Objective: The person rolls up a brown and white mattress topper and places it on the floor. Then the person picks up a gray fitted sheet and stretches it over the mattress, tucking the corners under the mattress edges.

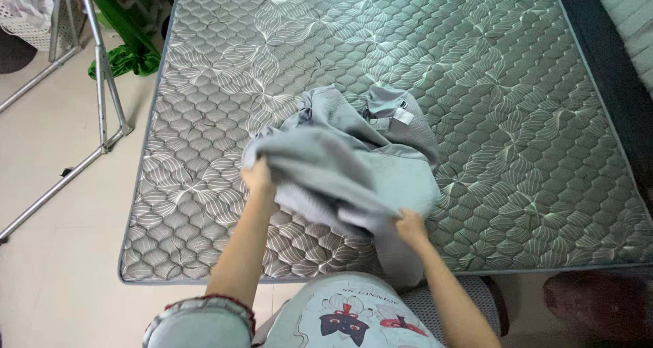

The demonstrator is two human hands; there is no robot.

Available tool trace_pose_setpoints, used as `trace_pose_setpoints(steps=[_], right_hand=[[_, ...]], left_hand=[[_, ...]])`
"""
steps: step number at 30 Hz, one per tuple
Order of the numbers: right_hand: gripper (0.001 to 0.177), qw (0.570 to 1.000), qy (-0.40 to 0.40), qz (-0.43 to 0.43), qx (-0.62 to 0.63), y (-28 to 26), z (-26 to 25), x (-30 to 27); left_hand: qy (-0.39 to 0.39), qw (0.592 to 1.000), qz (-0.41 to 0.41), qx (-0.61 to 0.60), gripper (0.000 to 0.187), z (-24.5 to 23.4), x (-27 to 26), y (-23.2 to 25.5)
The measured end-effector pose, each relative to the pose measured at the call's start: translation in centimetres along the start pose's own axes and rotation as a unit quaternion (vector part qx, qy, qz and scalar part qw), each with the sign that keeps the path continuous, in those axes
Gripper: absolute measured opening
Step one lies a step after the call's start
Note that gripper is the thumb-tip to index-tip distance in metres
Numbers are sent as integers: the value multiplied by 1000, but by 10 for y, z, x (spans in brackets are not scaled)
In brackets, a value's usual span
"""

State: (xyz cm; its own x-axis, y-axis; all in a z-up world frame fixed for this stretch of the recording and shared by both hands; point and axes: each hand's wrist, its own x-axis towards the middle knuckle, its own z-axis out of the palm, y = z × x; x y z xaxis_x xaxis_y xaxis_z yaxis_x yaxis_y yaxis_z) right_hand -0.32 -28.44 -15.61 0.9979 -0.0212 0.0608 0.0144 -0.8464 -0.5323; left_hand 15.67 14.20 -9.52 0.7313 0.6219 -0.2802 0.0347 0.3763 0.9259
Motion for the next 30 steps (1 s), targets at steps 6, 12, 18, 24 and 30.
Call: trace_pose_setpoints(steps=[6, 12, 18, 24, 30], right_hand=[[35, 984, -114, 136, 31, -5, 16, -32], [53, 966, -35, 208, 151, -36, 6, -4], [58, 777, -156, 357, 495, -163, -5, 35], [51, 650, -91, 225, 720, -203, -53, 59], [47, 579, -103, 342, 733, -152, -49, 82]], left_hand=[[199, 950, -184, 153, 72, -122, -44, -94], [15, 969, -245, -41, 48, -99, -58, -96], [-256, 922, -214, -194, 42, 116, -40, 2], [-488, 871, 53, 8, 73, 162, -65, 135], [-420, 860, 176, 231, 126, 61, -98, 81]])
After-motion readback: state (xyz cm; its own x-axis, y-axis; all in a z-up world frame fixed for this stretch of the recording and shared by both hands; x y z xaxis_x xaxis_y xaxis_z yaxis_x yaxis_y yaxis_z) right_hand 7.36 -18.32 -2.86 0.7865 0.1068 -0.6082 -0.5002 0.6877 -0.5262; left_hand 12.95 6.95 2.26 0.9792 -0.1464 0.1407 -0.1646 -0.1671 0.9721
